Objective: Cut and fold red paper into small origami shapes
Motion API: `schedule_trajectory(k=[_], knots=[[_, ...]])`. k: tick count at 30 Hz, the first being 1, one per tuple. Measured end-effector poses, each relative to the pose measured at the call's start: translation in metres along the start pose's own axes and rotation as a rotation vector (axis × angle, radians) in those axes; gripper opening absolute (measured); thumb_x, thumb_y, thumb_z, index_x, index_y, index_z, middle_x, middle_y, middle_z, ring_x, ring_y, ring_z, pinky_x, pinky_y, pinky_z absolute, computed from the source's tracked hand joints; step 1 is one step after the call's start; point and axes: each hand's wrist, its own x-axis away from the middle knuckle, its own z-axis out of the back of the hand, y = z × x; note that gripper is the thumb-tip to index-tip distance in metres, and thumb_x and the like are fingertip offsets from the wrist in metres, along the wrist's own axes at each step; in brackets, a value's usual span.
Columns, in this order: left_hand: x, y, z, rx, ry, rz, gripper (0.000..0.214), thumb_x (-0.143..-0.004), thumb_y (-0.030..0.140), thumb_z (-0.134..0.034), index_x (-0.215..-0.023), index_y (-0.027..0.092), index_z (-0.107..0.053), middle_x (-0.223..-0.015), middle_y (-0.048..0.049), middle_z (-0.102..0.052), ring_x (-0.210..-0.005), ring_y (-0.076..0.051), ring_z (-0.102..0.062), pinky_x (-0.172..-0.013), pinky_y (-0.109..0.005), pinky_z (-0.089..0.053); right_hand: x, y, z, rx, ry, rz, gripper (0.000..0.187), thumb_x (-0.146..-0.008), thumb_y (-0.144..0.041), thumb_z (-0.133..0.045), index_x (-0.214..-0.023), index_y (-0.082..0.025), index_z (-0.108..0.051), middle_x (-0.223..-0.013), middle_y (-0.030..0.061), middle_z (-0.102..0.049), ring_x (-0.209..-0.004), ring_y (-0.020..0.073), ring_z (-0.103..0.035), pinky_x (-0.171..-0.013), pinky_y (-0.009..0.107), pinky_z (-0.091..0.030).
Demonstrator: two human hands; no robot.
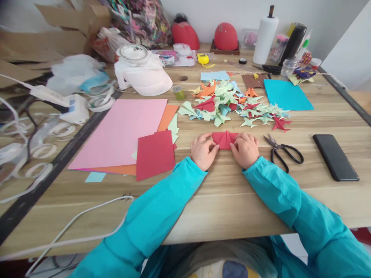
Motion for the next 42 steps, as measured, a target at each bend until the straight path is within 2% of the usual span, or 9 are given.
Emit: schedule_trajectory(k=[6,14,22,42], knots=[[-0.0001,0.0016,0.0023,-0.01,-0.046,0.022,0.013,-0.074,0.026,-0.061,-0.063,0.02,-0.063,-0.114,-0.0069,-0.059,-0.108,-0.03,-0.048,-0.092,-0.049,-0.038,0.0001,0.0007,-0.0012,-0.013,0.005,0.001,0.023,-0.08,-0.031,-0.055,-0.06,-0.02,-0.054,-0.093,0.0055,-0.064,-0.086,0.0237,-0.051,-0.076,0.039,-0.034],[-0.0001,0.0009,0.0014,-0.018,-0.017,0.003,0.013,-0.073,0.026,-0.062,-0.061,0.02,-0.063,-0.113,-0.0069,-0.06,-0.107,-0.03,-0.048,-0.09,-0.05,-0.039,-0.0003,-0.0004,0.0,-0.012,-0.016,-0.014,0.021,-0.078,-0.03,-0.058,-0.06,-0.02,-0.054,-0.094,0.0049,-0.063,-0.088,0.0234,-0.052,-0.078,0.039,-0.034],[-0.0007,0.0069,0.0082,-0.091,-0.106,0.056,0.014,-0.076,0.029,-0.058,-0.066,0.022,-0.064,-0.118,-0.0031,-0.057,-0.112,-0.027,-0.047,-0.096,-0.044,-0.037,-0.0006,-0.0004,0.0007,0.007,-0.037,-0.025,0.021,-0.078,-0.031,-0.058,-0.061,-0.019,-0.055,-0.096,0.0044,-0.063,-0.089,0.023,-0.052,-0.08,0.038,-0.033],[-0.0006,0.0051,0.0062,-0.101,-0.096,0.038,0.013,-0.075,0.028,-0.059,-0.064,0.021,-0.063,-0.118,-0.0037,-0.057,-0.111,-0.027,-0.047,-0.095,-0.045,-0.038,-0.0018,-0.0026,0.001,0.049,-0.062,-0.035,0.022,-0.079,-0.032,-0.058,-0.062,-0.019,-0.055,-0.097,0.0048,-0.062,-0.091,0.0226,-0.05,-0.08,0.037,-0.033]])
